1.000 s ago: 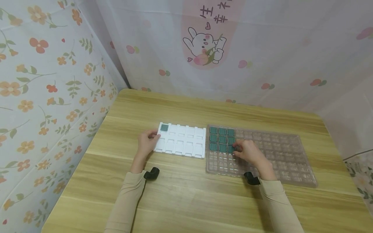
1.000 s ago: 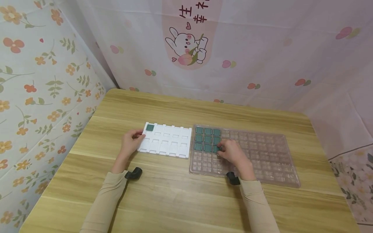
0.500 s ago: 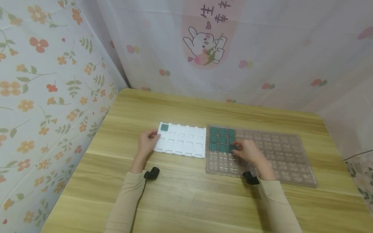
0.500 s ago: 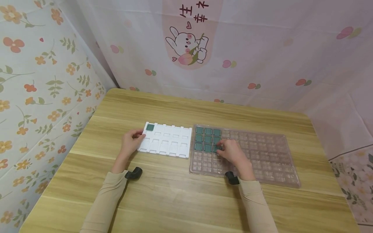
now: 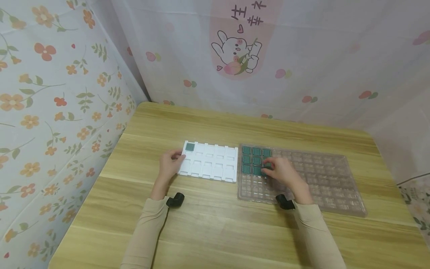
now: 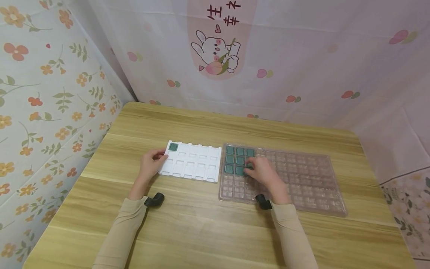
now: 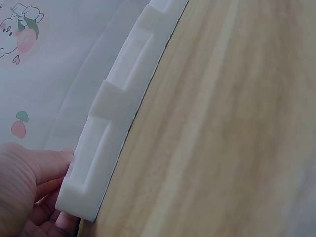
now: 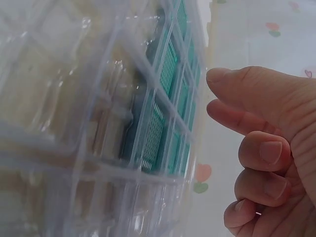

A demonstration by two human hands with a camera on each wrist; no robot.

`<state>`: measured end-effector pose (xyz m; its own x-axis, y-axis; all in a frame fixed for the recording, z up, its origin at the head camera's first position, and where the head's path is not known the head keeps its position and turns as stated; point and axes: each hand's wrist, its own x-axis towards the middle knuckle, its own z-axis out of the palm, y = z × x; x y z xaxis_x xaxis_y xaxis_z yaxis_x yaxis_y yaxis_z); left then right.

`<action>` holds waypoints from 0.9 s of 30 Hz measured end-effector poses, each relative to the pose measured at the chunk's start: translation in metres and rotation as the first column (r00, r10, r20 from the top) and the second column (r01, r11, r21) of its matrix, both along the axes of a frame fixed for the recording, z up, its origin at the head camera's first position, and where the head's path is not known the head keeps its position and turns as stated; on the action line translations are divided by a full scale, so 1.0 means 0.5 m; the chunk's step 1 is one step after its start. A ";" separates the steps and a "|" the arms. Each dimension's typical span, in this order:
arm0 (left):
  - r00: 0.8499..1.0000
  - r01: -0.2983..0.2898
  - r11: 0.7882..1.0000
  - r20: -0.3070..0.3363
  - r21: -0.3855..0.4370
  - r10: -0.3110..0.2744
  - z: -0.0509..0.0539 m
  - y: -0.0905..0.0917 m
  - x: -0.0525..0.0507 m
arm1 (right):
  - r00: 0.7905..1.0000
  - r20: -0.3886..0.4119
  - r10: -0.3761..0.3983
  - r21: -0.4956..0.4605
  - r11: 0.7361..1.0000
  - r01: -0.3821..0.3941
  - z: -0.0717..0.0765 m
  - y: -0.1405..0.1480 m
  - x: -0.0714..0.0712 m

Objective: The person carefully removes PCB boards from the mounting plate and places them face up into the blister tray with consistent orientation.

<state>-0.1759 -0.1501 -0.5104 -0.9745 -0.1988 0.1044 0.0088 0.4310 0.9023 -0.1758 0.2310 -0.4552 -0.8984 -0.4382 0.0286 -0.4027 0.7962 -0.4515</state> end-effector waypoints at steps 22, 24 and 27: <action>0.999 0.011 1.000 0.032 0.004 -0.011 -0.002 -0.001 0.000 | 0.997 0.059 0.053 -0.040 0.998 -0.051 0.015 -0.069 -0.022; 0.999 0.012 1.000 0.037 0.013 -0.012 -0.001 -0.001 0.001 | 0.996 0.063 0.056 -0.043 0.998 -0.053 0.018 -0.075 -0.022; 0.999 0.011 1.000 0.042 0.022 -0.012 0.000 -0.002 0.001 | 0.996 0.078 0.053 -0.047 0.998 -0.050 0.021 -0.084 -0.023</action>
